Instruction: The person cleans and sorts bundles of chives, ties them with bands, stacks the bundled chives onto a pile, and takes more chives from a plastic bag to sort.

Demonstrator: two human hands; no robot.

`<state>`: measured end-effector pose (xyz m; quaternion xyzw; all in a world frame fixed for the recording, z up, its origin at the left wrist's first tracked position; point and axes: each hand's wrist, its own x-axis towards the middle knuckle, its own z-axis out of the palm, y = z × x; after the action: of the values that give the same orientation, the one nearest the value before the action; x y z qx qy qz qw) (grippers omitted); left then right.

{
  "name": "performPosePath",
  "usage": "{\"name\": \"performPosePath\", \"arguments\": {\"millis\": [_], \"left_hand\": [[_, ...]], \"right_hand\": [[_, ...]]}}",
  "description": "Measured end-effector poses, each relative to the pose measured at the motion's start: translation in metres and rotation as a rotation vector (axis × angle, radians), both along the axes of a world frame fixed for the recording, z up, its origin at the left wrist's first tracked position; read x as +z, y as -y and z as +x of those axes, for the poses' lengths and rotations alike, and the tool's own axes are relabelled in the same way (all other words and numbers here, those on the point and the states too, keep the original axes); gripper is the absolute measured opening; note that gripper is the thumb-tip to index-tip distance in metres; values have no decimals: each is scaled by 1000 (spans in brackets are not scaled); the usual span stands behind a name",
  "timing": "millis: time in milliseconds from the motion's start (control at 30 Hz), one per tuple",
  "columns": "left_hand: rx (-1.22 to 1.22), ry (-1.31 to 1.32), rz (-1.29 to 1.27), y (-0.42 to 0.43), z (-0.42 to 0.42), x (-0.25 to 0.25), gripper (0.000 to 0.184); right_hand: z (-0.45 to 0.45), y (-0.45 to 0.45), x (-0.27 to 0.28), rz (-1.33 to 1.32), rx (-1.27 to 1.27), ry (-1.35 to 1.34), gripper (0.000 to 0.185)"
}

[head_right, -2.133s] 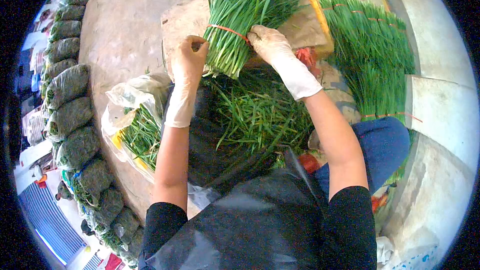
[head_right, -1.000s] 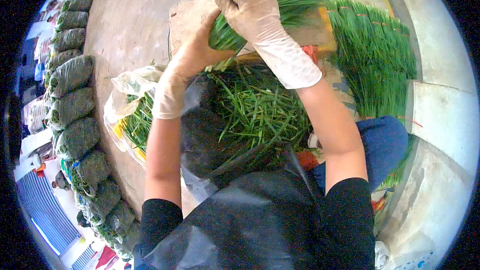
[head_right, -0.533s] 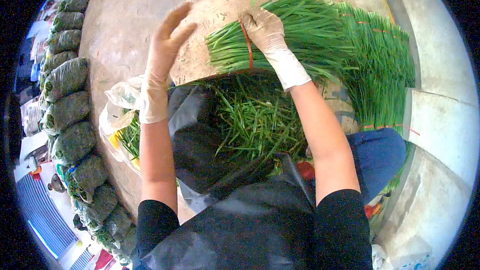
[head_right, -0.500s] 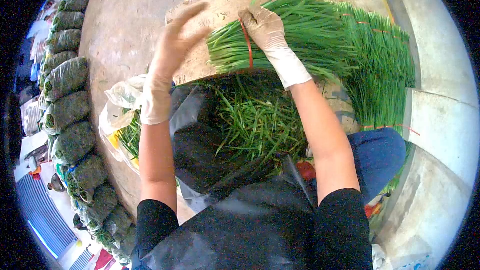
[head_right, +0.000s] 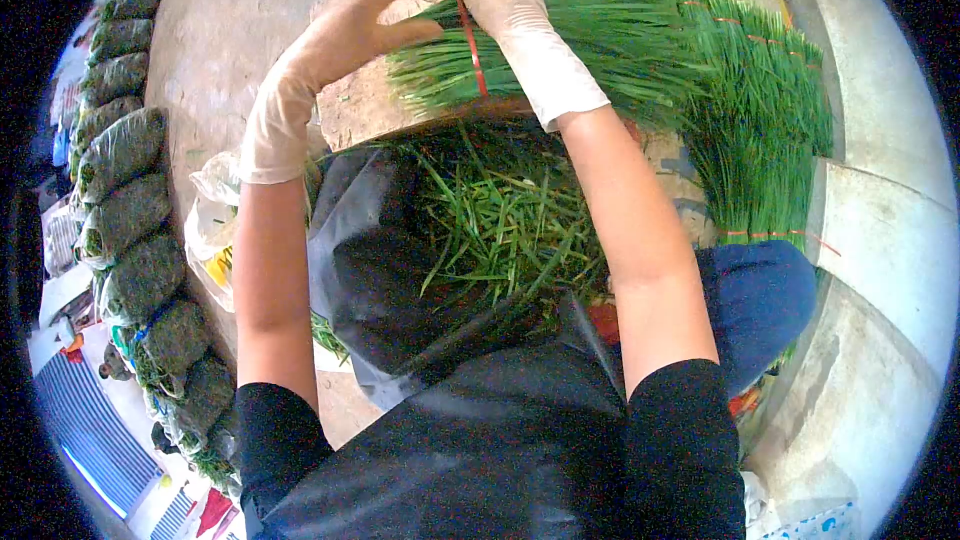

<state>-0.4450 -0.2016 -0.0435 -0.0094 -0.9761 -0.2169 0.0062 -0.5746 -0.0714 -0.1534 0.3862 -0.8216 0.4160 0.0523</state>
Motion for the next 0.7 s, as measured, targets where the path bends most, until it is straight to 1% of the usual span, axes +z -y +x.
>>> {"name": "performPosePath", "arguments": {"millis": [67, 100, 133, 200, 267, 300, 333, 367, 400, 433, 500, 533, 567, 600, 633, 667, 700], "left_hand": [[22, 290, -292, -37, -12, 20, 91], [69, 298, -357, -41, -15, -8, 110], [68, 388, -343, -52, -16, -13, 120], [105, 55, -335, -61, 1, -36, 121], [149, 3, -254, -66, 8, -43, 137], [139, -13, -277, -67, 9, -43, 144], [143, 52, -287, -64, 8, -44, 140], [148, 58, -331, -60, 8, -51, 132], [158, 65, -380, -62, 7, -50, 125], [150, 57, -385, -63, 6, -48, 125], [213, 190, -263, -66, 5, -45, 94], [207, 187, -263, -64, 4, -54, 94], [228, 112, -264, -59, 4, -74, 83], [244, 36, -300, -61, 5, -77, 71], [262, -40, -337, -64, 6, -76, 60], [267, -29, -338, -63, 0, -73, 60], [295, 134, -258, -57, -14, -69, 59]], "right_hand": [[3, 3, 10, 48, -17, 260, 32], [0, 7, 2, 4, -50, 240, 36], [0, 0, 13, -78, 45, 455, 37], [-8, 16, -16, -163, 64, 418, 34], [9, 10, 24, 130, -32, 180, 30], [14, 10, 42, 110, -35, 356, 29], [16, 10, 55, 79, -29, 532, 28], [17, 6, 64, 77, -45, 525, 28], [18, 4, 72, -31, 9, 804, 25], [20, 1, 79, -145, 69, 1082, 24], [33, -9, 88, -164, 19, 1081, 23], [42, -15, 89, -173, -26, 1089, 22], [56, -24, 87, -157, -67, 892, 20], [70, -32, 81, -137, -101, 696, 18], [81, -43, 78, -207, -65, 770, 19], [95, -55, 77, -279, -26, 848, 21], [121, -66, 67, -298, -53, 657, 20]]}}
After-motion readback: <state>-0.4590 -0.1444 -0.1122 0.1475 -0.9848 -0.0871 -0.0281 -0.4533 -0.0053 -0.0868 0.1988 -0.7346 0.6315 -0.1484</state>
